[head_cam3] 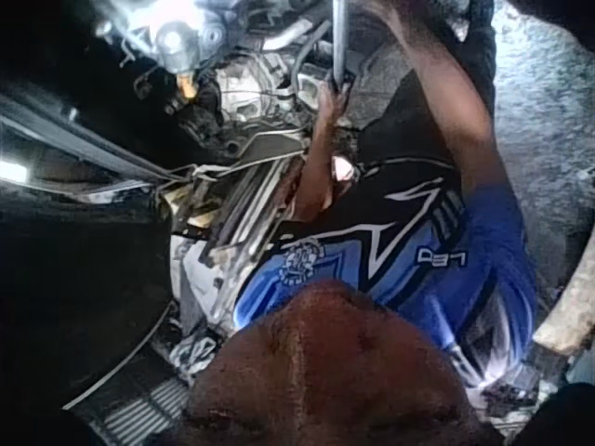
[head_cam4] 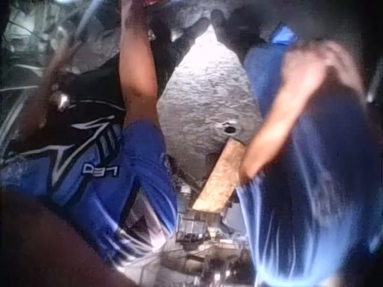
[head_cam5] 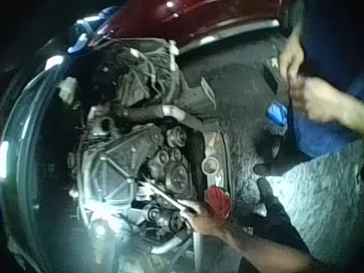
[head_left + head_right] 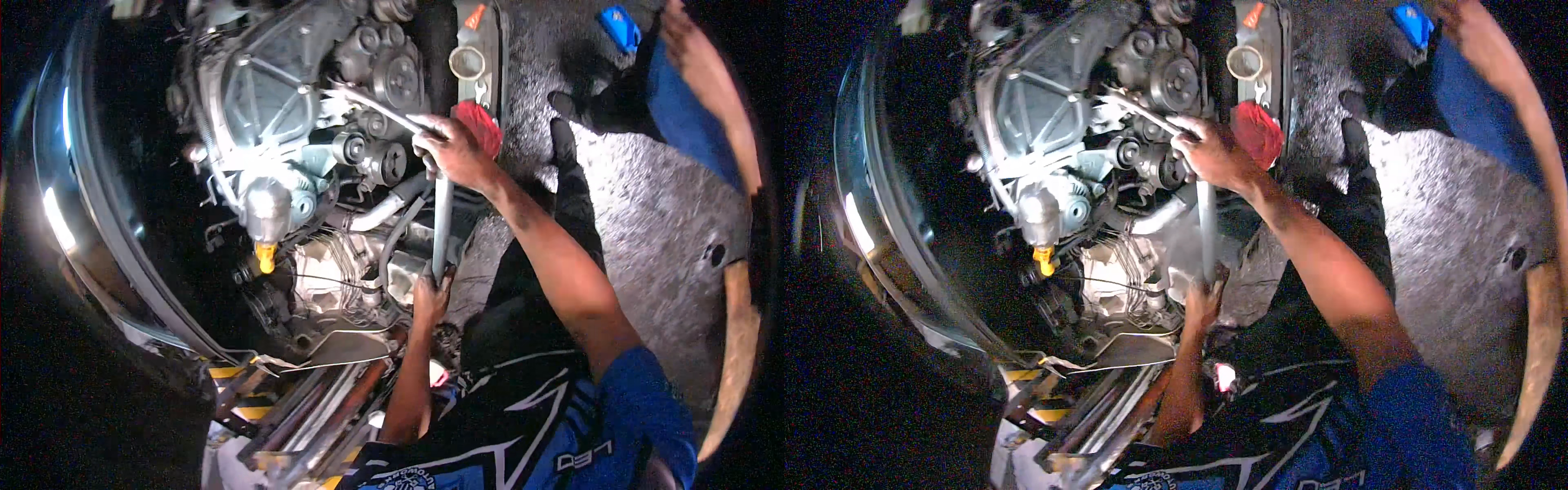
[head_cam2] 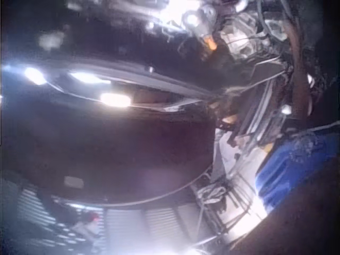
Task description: The person selects a wrench and an extension bar from a toolbox, attaches them together, and uses them to loosen and tighten bolts on an engine component while holding a flashlight.
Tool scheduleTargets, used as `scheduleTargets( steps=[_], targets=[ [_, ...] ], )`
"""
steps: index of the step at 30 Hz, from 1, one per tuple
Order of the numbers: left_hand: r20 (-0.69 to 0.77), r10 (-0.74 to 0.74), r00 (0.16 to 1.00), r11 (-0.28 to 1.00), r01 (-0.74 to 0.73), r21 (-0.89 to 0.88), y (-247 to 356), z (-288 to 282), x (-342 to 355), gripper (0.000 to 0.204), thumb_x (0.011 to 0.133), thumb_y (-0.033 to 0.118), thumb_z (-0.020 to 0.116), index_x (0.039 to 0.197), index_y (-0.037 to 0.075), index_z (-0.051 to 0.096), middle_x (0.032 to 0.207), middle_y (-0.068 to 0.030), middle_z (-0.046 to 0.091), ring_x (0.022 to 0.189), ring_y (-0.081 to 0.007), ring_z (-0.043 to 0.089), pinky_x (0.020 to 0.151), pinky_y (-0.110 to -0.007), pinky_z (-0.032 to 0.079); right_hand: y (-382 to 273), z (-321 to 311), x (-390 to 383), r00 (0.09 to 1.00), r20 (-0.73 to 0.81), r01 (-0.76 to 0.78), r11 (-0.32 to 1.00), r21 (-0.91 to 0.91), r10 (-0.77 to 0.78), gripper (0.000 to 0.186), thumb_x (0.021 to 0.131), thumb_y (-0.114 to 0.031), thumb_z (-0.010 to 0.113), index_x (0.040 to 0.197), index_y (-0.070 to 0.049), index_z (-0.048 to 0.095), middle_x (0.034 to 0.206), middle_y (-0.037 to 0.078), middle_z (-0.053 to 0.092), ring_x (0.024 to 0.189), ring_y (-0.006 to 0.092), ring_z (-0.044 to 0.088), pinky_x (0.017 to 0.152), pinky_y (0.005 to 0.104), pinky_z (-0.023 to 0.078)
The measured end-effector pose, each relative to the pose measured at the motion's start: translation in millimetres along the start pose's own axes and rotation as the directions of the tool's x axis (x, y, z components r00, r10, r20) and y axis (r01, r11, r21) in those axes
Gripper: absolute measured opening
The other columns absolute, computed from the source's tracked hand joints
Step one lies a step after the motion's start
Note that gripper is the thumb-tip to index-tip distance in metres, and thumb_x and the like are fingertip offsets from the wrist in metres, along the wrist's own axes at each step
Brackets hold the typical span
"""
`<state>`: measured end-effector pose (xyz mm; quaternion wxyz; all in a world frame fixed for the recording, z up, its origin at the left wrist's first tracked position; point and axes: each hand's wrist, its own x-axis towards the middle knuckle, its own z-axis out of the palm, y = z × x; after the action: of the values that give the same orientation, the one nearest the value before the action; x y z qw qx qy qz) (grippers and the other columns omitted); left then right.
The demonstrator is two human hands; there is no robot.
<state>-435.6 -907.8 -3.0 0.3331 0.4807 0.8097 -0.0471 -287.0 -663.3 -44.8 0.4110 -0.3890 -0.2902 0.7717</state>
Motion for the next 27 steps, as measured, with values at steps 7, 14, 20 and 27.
scheduleTargets(
  steps=[7, 14, 20, 27],
  targets=[
    [-0.015, 0.254, 0.967, 0.958, -0.249, 0.139, 14, -8, 4, 0.044, 0.091, 0.036, 0.064, 0.103, -0.006, 0.059, 0.079, -0.0202, 0.065, 0.069, -0.0294, 0.060, 0.067, -0.042, 0.048, 19, -5, 37, 0.993, -0.031, 0.115, 0.993, -0.015, -0.115, 0.027, 0.093, -0.020, 0.054, 0.116, -0.008, 0.063, 0.061, 0.012, 0.061, 0.049, 0.0155, 0.059, 0.046, 0.0307, 0.049],
    [0.023, -0.302, 0.953, 0.943, 0.302, -0.141, 60, -14, 12, 0.034, 0.092, 0.028, 0.064, 0.104, -0.004, 0.060, 0.080, -0.0149, 0.065, 0.070, -0.0201, 0.057, 0.066, -0.037, 0.048, 5, -9, 65, 0.987, 0.100, 0.140, 0.974, -0.180, -0.123, 0.034, 0.094, -0.018, 0.054, 0.126, -0.007, 0.058, 0.067, 0.010, 0.064, 0.049, 0.0173, 0.062, 0.048, 0.0327, 0.053],
    [0.006, -0.314, 0.949, 0.930, 0.310, -0.196, 73, -27, 10, 0.030, 0.092, 0.022, 0.064, 0.106, -0.003, 0.061, 0.087, -0.0161, 0.069, 0.078, -0.0196, 0.064, 0.071, -0.035, 0.049, -8, 0, 85, 0.991, 0.134, 0.050, 0.989, -0.142, -0.031, 0.031, 0.095, -0.017, 0.054, 0.122, -0.006, 0.061, 0.068, 0.011, 0.064, 0.049, 0.0172, 0.061, 0.047, 0.0317, 0.052],
    [0.101, -0.353, 0.930, 0.935, 0.347, 0.070, 158, -118, -3, 0.052, 0.088, 0.019, 0.070, 0.130, -0.001, 0.046, 0.102, -0.0139, 0.067, 0.092, -0.0177, 0.061, 0.083, -0.032, 0.049, 7, -3, 108, 0.954, 0.299, -0.244, 0.644, 0.725, 0.024, 0.015, 0.089, -0.012, 0.056, 0.102, -0.006, 0.060, 0.070, 0.000, 0.052, 0.050, 0.0109, 0.047, 0.043, 0.0315, 0.046]
  ],
)
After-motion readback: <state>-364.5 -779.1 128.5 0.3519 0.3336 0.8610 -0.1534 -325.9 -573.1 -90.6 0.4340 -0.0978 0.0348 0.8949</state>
